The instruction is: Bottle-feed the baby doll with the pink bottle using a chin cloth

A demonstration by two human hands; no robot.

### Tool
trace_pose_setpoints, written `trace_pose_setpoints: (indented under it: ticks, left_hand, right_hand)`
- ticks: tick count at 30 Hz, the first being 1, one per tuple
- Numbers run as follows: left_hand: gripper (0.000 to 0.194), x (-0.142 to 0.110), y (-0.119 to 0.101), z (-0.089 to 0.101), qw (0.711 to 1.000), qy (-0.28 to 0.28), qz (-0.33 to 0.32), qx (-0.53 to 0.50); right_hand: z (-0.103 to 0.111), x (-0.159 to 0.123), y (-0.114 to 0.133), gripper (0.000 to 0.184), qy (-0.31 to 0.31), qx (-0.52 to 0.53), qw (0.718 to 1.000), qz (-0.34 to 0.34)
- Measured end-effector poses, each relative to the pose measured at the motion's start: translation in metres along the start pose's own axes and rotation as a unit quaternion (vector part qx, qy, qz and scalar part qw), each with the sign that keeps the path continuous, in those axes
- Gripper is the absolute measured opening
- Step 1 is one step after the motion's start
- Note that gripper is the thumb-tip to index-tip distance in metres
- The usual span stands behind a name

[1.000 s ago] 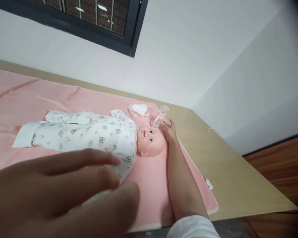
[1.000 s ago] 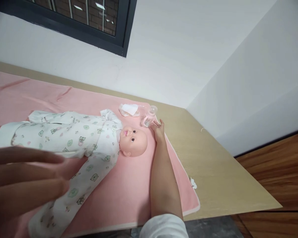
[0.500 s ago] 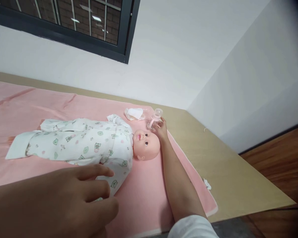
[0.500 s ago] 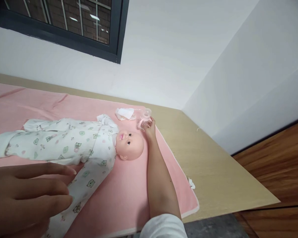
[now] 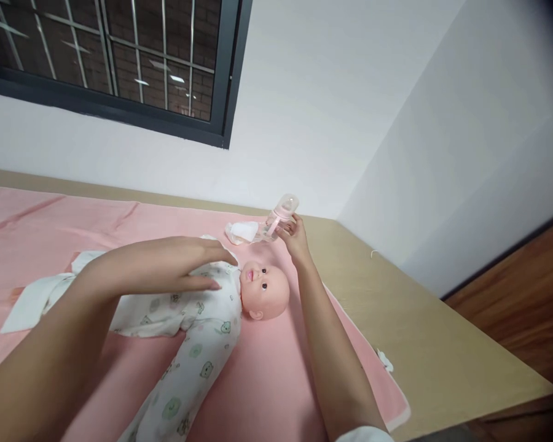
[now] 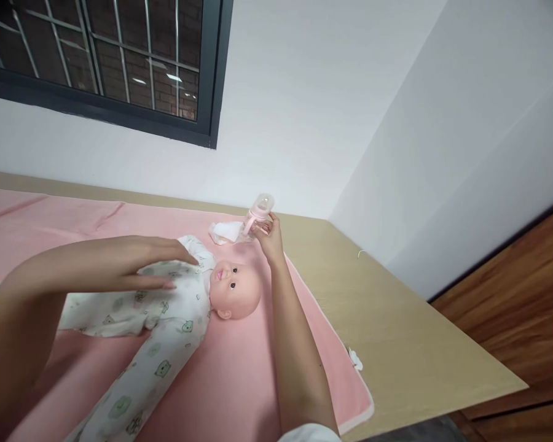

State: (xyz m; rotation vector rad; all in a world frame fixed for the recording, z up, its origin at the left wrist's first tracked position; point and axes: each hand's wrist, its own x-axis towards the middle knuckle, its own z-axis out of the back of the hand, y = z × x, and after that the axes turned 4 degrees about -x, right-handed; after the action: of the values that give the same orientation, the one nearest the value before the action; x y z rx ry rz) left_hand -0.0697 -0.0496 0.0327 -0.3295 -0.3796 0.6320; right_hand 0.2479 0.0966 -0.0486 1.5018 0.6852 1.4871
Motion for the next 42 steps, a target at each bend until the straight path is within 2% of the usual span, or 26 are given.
trace_pose_setpoints:
  ticks: [2, 3, 6, 9, 13, 16, 20, 26, 30, 37, 42]
  left_hand:
    - [0.039, 0.008, 0.008, 0.003, 0.999, 0.02, 0.023, 0.014]
    - [0.045, 0.011, 0.012, 0.003, 0.999, 0.012, 0.037, 0.014]
    - [0.067, 0.014, 0.02, 0.002, 0.994, -0.074, 0.083, -0.018]
    - [0.08, 0.015, 0.022, 0.002, 0.976, -0.172, 0.115, -0.07]
    - [0.091, 0.017, 0.019, 0.005, 0.956, -0.219, 0.105, -0.165]
    - [0.092, 0.019, 0.017, 0.006, 0.951, -0.213, 0.085, -0.208]
    - [0.084, 0.021, 0.018, 0.005, 0.948, -0.192, 0.058, -0.249]
    - [0.077, 0.025, 0.022, 0.004, 0.925, -0.149, 0.027, -0.348]
    - [0.073, 0.029, 0.02, 0.001, 0.919, -0.151, 0.02, -0.365]
    - [0.077, 0.034, 0.017, -0.003, 0.906, -0.161, 0.035, -0.391]
    - [0.075, 0.035, 0.022, -0.007, 0.919, -0.183, 0.062, -0.343]
  right_hand:
    - [-0.011, -0.005, 0.024, 0.09, 0.035, 0.008, 0.999, 0.015]
    - [-0.017, -0.009, 0.036, 0.09, 0.055, 0.013, 0.998, 0.022]
    - [-0.034, -0.025, 0.067, 0.088, 0.119, 0.028, 0.992, 0.042]
    - [-0.049, -0.045, 0.092, 0.086, 0.173, 0.039, 0.983, 0.055]
    - [-0.062, -0.065, 0.113, 0.087, 0.231, 0.046, 0.97, 0.055]
    - [-0.068, -0.073, 0.12, 0.09, 0.258, 0.048, 0.964, 0.051]
    - [-0.073, -0.077, 0.121, 0.093, 0.277, 0.054, 0.959, 0.037]
    - [-0.074, -0.078, 0.119, 0.099, 0.271, 0.039, 0.961, 0.029]
    - [-0.075, -0.079, 0.118, 0.099, 0.268, 0.009, 0.963, 0.04]
    - [-0.055, -0.077, 0.129, 0.089, 0.284, -0.071, 0.954, 0.064]
    - [-0.042, -0.077, 0.14, 0.086, 0.233, -0.088, 0.964, 0.093]
